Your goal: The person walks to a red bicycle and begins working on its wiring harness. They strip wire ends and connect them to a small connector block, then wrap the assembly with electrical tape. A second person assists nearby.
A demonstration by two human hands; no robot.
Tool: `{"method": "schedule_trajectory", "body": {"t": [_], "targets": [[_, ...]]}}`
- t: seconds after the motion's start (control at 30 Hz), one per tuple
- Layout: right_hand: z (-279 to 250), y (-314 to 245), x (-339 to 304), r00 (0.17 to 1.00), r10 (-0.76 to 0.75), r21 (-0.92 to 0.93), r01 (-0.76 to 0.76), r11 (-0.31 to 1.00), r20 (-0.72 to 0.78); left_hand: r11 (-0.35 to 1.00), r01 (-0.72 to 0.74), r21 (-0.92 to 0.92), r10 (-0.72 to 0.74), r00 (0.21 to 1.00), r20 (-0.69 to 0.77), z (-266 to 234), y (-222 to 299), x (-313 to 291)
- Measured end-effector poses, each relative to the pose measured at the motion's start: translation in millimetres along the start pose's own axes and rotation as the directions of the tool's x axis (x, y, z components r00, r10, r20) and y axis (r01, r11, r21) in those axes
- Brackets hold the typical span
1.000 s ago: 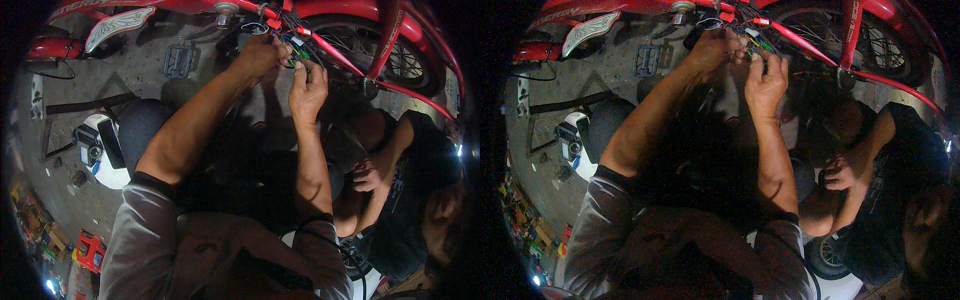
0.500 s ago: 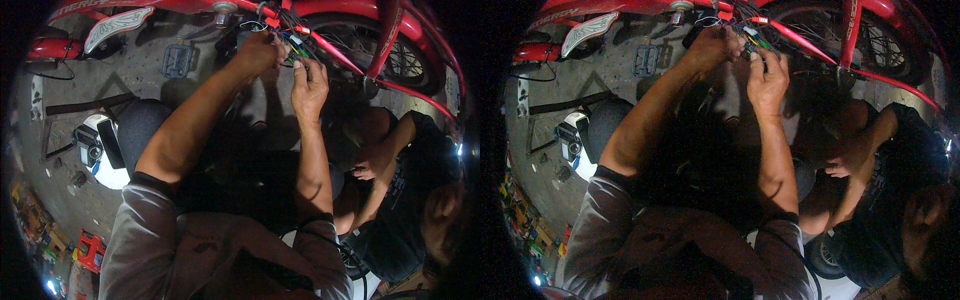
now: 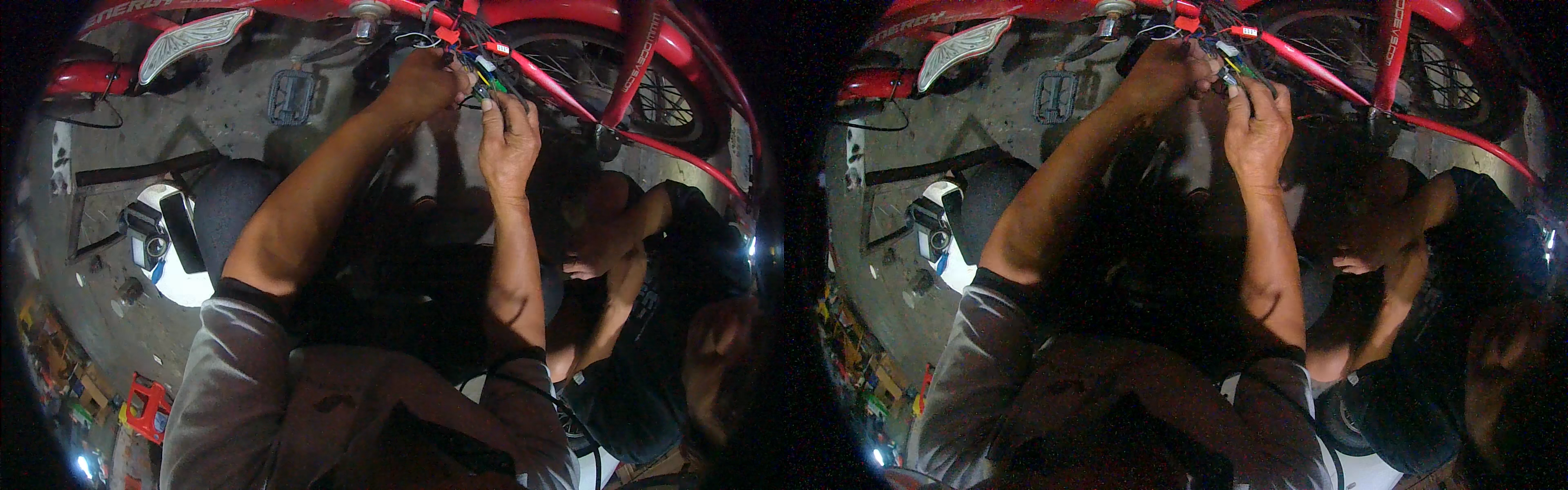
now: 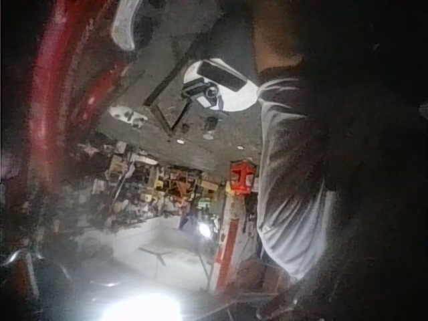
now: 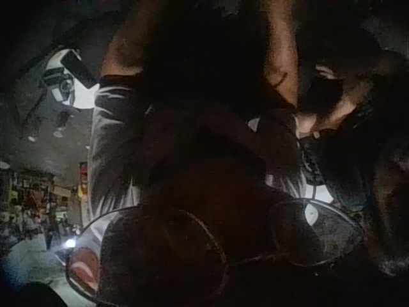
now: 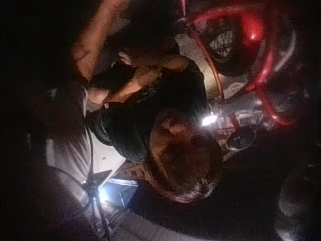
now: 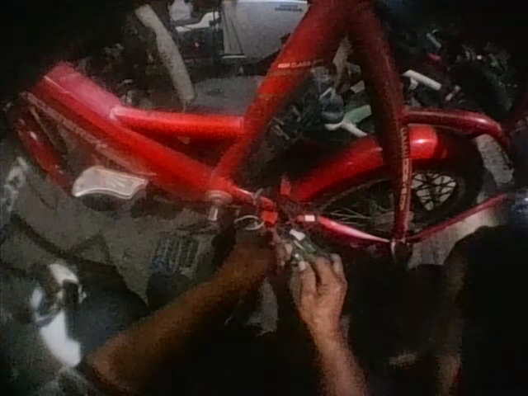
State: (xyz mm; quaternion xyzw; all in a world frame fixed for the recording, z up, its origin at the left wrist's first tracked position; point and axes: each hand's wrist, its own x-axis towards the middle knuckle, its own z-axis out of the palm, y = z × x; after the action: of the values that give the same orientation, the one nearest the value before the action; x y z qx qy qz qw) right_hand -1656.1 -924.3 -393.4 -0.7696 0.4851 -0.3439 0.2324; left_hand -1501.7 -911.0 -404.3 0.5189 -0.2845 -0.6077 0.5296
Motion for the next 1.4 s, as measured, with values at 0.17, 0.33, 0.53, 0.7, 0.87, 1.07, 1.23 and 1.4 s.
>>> {"method": "schedule_trajectory", "body": {"t": [0.17,0.33,0.53,0.7,0.87,1.07,1.23,1.4], "targets": [[1,0,0,1.0,0.002,-0.012,-0.002,1.0,-0.003,0.999,-0.028,0.016,0.029,0.999,-0.022,0,-3,3],[3,-1,-1,0.999,0.045,0.044,-0.045,0.998,-0.016,0.998,-0.038,-0.058,0.034,0.997,-0.069,4,-5,3],[5,1,-1,0.999,0.051,0.032,-0.05,0.998,-0.016,0.982,-0.096,0.164,0.106,0.993,-0.056,2,-3,4],[13,2,-5,0.961,0.276,0.25,-0.272,0.929,0.021,0.999,-0.038,-0.004,0.038,0.998,-0.039,2,-2,-3],[11,0,-6,0.993,0.109,0.123,-0.103,0.987,-0.037,0.996,-0.029,-0.086,0.028,0.999,-0.016,0,-3,-5],[10,-5,-4,0.997,0.064,0.066,-0.061,0.996,-0.051,0.996,-0.019,-0.092,0.02,1.0,0.01,-2,-9,-1],[10,-8,-4,0.998,0.024,0.013,-0.023,1.0,-0.066,0.986,-0.033,-0.162,0.045,0.997,0.069,-3,-7,-3],[9,-8,-2,0.997,0.023,-0.02,-0.024,1.0,-0.073,0.988,-0.023,-0.151,0.009,0.996,-0.094,10,-7,-4]]}}
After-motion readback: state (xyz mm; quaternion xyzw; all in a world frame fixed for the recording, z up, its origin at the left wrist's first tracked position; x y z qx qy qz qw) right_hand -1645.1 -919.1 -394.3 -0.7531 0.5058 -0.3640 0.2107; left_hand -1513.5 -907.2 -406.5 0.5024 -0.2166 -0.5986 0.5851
